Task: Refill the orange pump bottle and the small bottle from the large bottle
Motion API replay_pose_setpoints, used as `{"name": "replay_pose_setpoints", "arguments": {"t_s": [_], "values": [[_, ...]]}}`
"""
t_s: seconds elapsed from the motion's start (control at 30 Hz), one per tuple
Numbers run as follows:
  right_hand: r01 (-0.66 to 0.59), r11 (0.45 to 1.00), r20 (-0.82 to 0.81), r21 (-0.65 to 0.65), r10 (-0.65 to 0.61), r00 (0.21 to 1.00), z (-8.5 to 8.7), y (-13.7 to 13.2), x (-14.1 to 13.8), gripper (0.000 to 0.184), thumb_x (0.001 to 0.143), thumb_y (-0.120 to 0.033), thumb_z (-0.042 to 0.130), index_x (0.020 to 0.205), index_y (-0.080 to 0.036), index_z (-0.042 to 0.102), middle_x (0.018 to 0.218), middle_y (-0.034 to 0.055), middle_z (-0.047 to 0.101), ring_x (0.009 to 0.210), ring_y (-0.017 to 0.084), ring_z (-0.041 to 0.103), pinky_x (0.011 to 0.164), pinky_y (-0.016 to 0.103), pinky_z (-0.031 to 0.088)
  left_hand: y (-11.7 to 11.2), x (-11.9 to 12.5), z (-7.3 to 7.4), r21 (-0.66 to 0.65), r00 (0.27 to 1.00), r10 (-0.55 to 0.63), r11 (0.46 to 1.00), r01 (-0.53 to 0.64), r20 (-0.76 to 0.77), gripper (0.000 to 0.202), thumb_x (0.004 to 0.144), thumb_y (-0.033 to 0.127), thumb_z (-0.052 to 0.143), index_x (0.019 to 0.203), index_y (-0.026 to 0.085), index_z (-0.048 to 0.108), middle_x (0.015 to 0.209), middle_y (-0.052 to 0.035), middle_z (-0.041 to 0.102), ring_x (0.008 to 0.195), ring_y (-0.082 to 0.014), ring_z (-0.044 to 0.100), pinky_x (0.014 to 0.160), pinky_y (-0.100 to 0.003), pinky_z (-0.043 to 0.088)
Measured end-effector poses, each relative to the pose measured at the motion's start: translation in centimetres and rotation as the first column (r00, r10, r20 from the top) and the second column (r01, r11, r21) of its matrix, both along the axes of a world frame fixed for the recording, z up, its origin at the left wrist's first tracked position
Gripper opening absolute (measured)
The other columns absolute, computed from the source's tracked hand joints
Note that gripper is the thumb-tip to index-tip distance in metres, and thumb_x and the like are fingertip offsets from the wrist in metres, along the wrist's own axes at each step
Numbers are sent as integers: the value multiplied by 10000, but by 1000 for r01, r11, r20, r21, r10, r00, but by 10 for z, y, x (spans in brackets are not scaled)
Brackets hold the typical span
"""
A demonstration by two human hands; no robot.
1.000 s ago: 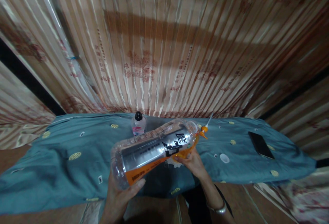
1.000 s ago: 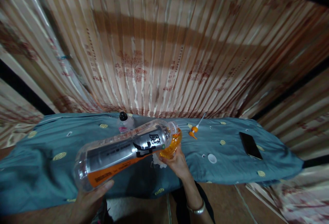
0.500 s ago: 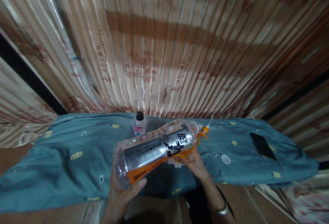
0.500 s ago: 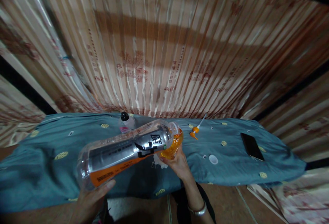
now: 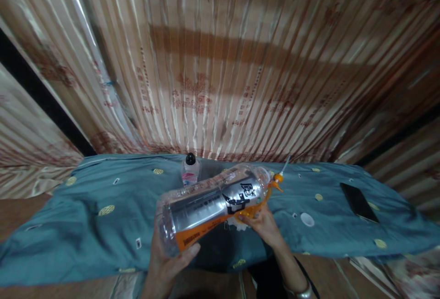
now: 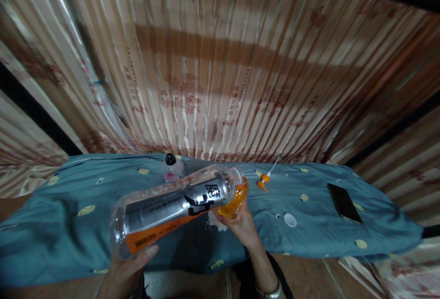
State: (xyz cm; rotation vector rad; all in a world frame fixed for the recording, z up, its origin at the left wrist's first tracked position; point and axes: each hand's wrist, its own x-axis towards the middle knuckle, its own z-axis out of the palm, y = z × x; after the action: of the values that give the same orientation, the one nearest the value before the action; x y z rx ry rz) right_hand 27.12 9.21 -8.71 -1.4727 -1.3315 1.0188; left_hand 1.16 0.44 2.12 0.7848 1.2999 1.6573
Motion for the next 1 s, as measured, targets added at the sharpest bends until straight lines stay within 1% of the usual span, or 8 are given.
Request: {"name": "replay_pose_setpoints", "arguments": {"t_s": [0.1, 0.2, 0.43, 0.57, 0.7, 0.83, 0.93, 1.0], "values": [[5, 1000, 38, 2, -5, 999, -2, 1, 1, 953, 604, -433, 907, 1407, -213, 444, 1171, 96, 748, 1130, 386, 691, 1049, 581, 496, 0, 0, 0, 1, 1000, -9, 1000, 9, -4, 837, 507, 426, 930, 1258, 213, 627, 1093, -73, 748, 1166, -340, 675, 1069, -448, 519], [10, 999, 23, 46, -11, 1000, 0, 0, -1, 939, 611, -437, 904, 1404, -214, 453, 1183, 96, 742, 1141, 384, 682, 1064, 583, 484, 0, 0, 1, -3, 999, -35, 999, 35, 26, 868, 522, 413, 929, 1299, 211, 598, 1096, -71, 748, 1180, -330, 670, 1038, -418, 537], [39, 998, 9, 48, -39, 999, 9, -3, -6, 985, 585, -431, 917, 1426, -226, 447, 1224, 91, 724, 1190, 395, 658, 1095, 597, 453, 1, 0, -2, -18, 1000, 0, 1000, 0, 22, 973, 488, 423, 941, 1360, 211, 565, 1274, -100, 704, 1222, -342, 647, 1046, -410, 529], [13, 999, 23, 44, -14, 1000, 10, -3, -5, 975, 631, -439, 898, 1451, -232, 414, 1191, 80, 735, 1148, 383, 682, 1074, 579, 474, 1, 0, -1, -4, 999, -25, 1000, 25, 23, 942, 491, 422, 944, 1333, 196, 587, 1140, -94, 751, 1196, -352, 663, 1056, -435, 523], [19, 999, 33, 40, -20, 999, 6, -3, -3, 983, 617, -445, 901, 1442, -217, 418, 1170, 82, 740, 1142, 388, 678, 1067, 577, 475, 1, 0, 1, 0, 1000, -21, 1000, 21, 14, 948, 480, 420, 951, 1326, 197, 588, 1059, -85, 761, 1204, -370, 659, 1092, -478, 498], [46, 998, 63, 36, -49, 997, 5, -2, -2, 949, 606, -445, 897, 1411, -207, 455, 1180, 99, 736, 1127, 399, 681, 1048, 572, 488, 1, 0, 1, -10, 1000, -23, 1000, 23, 12, 978, 478, 441, 949, 1347, 205, 569, 1065, -90, 756, 1234, -380, 639, 1117, -494, 476], [57, 998, 75, 19, -59, 995, 7, -3, -3, 954, 601, -450, 892, 1405, -176, 459, 1165, 111, 743, 1104, 396, 693, 1024, 550, 512, 0, 0, 1, -15, 999, -30, 999, 30, 33, 983, 481, 441, 950, 1355, 219, 560, 1095, -81, 749, 1205, -361, 654, 1104, -481, 486], [62, 998, 74, 19, -63, 995, 10, -3, -4, 950, 609, -448, 886, 1410, -184, 449, 1149, 96, 751, 1101, 385, 698, 1027, 538, 516, 0, 0, 1, -27, 1000, -18, 999, 19, 19, 944, 481, 443, 948, 1326, 227, 586, 1056, -66, 751, 1173, -352, 669, 1096, -484, 492]]}}
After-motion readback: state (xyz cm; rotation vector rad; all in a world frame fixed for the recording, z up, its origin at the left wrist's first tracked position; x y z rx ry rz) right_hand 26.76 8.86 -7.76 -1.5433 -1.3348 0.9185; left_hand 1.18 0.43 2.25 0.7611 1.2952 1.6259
